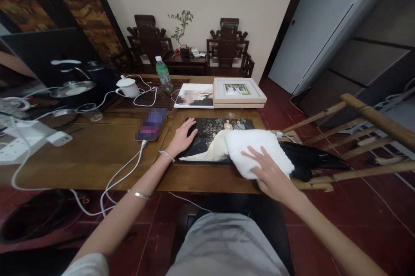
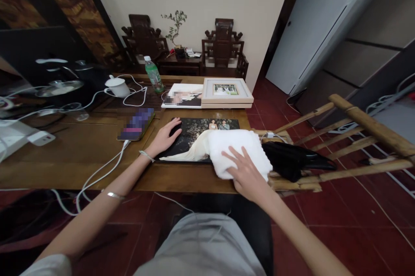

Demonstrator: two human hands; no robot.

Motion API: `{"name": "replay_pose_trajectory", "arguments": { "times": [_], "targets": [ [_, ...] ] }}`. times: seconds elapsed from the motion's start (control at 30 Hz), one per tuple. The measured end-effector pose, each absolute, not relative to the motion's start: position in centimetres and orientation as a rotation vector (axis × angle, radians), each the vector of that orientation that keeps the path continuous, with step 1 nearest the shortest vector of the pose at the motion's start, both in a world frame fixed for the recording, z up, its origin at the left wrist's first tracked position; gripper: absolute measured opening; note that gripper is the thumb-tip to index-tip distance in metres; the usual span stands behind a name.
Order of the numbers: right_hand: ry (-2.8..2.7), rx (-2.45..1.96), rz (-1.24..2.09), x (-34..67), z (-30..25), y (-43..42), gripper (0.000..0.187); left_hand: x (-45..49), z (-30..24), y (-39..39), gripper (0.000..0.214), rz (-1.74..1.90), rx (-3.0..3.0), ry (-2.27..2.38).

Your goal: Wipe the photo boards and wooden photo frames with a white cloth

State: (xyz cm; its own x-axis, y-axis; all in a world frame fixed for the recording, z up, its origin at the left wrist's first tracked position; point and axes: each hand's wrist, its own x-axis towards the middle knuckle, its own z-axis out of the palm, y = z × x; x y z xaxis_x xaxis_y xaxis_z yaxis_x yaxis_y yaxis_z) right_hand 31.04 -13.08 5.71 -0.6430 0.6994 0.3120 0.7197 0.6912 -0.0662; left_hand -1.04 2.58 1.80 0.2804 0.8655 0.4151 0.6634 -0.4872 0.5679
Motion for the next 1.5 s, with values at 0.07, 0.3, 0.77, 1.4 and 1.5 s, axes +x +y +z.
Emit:
{"name": "replay_pose_trajectory", "arguments": {
  "times": [0.07,0.3,0.77,1.4,1.5],
  "targets": [
    [-2.613,-1.084,-0.083,31.2,5.9,-14.1,0.039,-1.1,1.8,2.6,0.045,1.009,2.275,1.399],
    [-2.578,-1.236,0.009,31.2,6.4,-6.3,0.049,-1.3,2.2,2.4,0.044,0.989,2.286,1.386],
    [-2.519,-1.282,-0.081,30.5,5.7,-5.7,0.048,-1.4,1.9,2.7,0.045,0.965,2.32,1.382],
    [-2.53,-1.392,-0.069,30.6,6.9,0.6,0.054,-1.5,1.9,2.7,0.046,0.96,2.321,1.377],
    [-2.509,-1.419,-0.074,30.4,6.9,1.1,0.055,-1.5,1.8,2.8,0.044,0.961,2.321,1.369]
  ]
}}
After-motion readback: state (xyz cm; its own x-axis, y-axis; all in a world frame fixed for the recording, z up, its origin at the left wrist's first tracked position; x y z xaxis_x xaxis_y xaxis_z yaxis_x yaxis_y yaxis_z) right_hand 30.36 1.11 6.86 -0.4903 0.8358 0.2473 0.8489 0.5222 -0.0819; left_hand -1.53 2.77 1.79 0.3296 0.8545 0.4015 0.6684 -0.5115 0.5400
